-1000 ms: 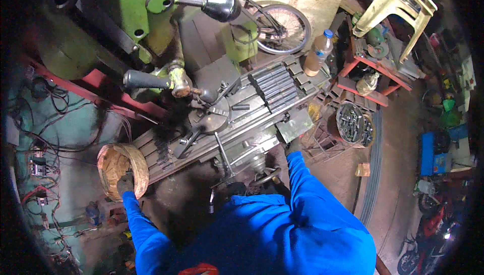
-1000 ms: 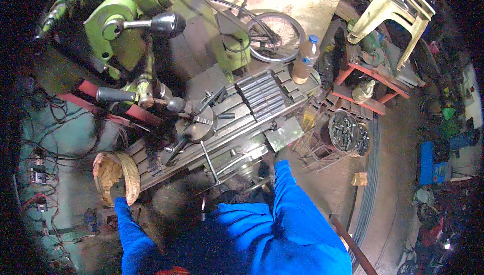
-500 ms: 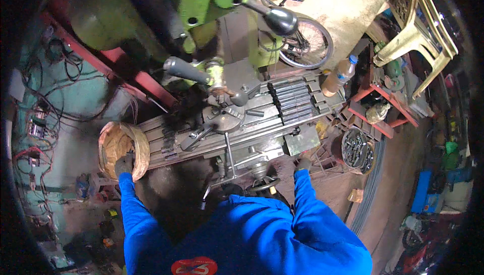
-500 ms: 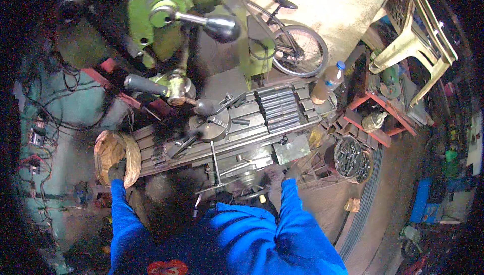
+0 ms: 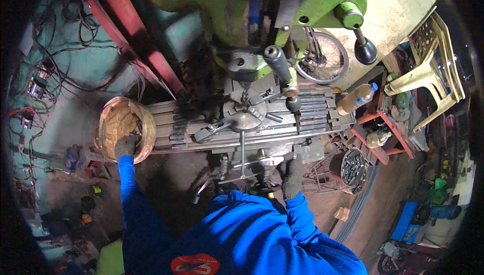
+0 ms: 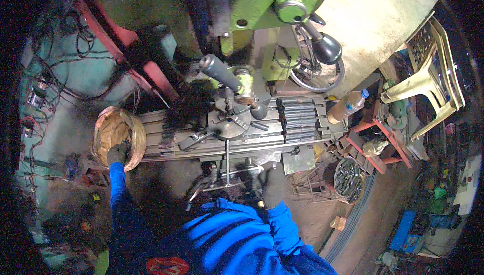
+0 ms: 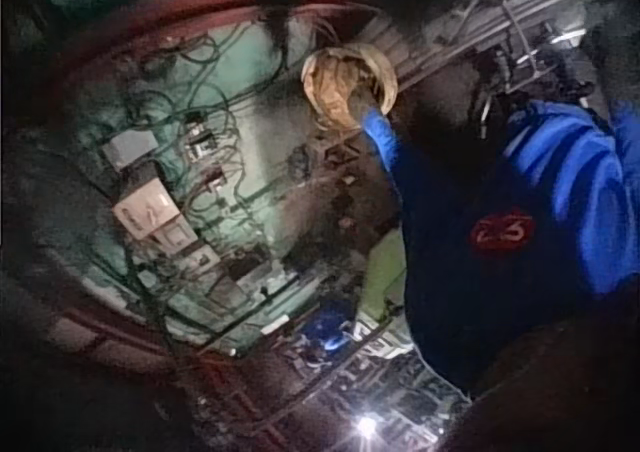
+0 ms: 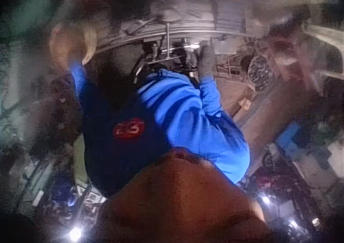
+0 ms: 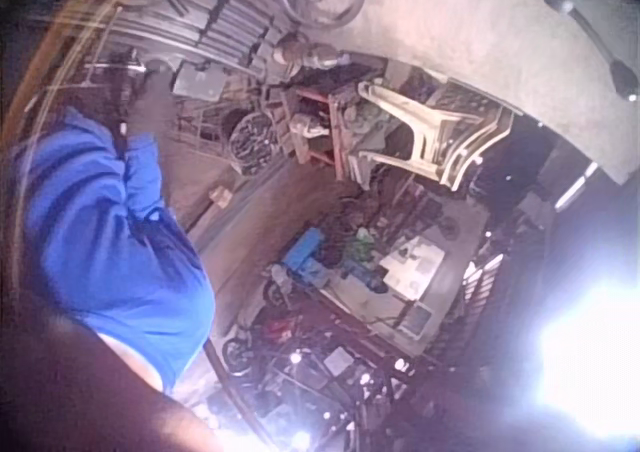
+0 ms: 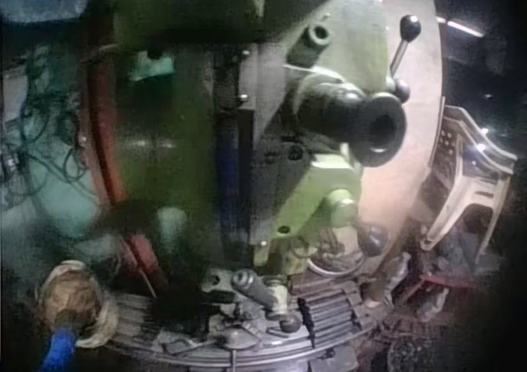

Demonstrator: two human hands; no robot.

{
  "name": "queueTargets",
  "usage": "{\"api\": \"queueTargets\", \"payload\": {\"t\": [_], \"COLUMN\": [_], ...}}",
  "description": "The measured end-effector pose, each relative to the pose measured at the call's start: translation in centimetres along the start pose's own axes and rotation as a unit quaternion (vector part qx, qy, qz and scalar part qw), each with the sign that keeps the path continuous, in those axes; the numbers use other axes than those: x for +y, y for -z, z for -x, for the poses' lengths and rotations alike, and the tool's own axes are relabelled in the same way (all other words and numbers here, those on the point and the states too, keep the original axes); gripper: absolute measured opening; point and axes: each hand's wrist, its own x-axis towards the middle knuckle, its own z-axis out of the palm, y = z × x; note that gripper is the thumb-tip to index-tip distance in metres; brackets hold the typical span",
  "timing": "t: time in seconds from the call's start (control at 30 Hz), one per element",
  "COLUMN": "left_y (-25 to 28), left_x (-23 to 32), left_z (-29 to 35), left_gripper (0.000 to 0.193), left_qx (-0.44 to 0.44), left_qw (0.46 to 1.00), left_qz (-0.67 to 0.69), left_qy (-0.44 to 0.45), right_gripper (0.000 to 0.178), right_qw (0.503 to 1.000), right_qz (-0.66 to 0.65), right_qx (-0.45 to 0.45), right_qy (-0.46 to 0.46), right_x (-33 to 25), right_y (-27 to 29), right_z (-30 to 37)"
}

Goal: The person operates a green drill press in a workshop, repeatedly positioning small metal rings under the drill bit, lowering the spindle to drill holes, and then lifting the spindle. They handle the metal rings by hand, inspecting them after drilling, and place them into a nearby container.

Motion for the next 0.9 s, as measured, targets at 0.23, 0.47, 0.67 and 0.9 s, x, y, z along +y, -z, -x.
{"api": "queueTargets", "payload": {"t": [0.23, 0.47, 0.67, 0.9], "left_y": [-1.1, -0.6, -1.6, -0.4], "left_x": [-1.3, -0.9, -2.5, -0.7], "left_z": [-1.5, -1.2, -1.1, -0.7], "left_gripper": [0.036, 0.023, 0.023, 0.025], "left_qx": [-0.037, -0.037, 0.028, -0.012], "left_qw": [0.985, 0.943, 0.936, 0.947], "left_qz": [-0.150, -0.238, -0.217, -0.205], "left_qy": [-0.082, -0.231, -0.276, -0.246], "right_gripper": [0.033, 0.037, 0.039, 0.025], "right_qw": [0.930, 0.959, 0.960, 0.865], "right_qz": [0.221, 0.154, 0.176, 0.362], "right_qx": [-0.223, -0.218, -0.201, -0.219], "right_qy": [0.194, 0.092, 0.086, 0.270], "right_x": [4.2, 5.8, 6.8, 6.0], "right_y": [-5.1, -7.8, -7.5, -6.7], "right_z": [-4.3, -6.8, -7.2, -8.1]}}
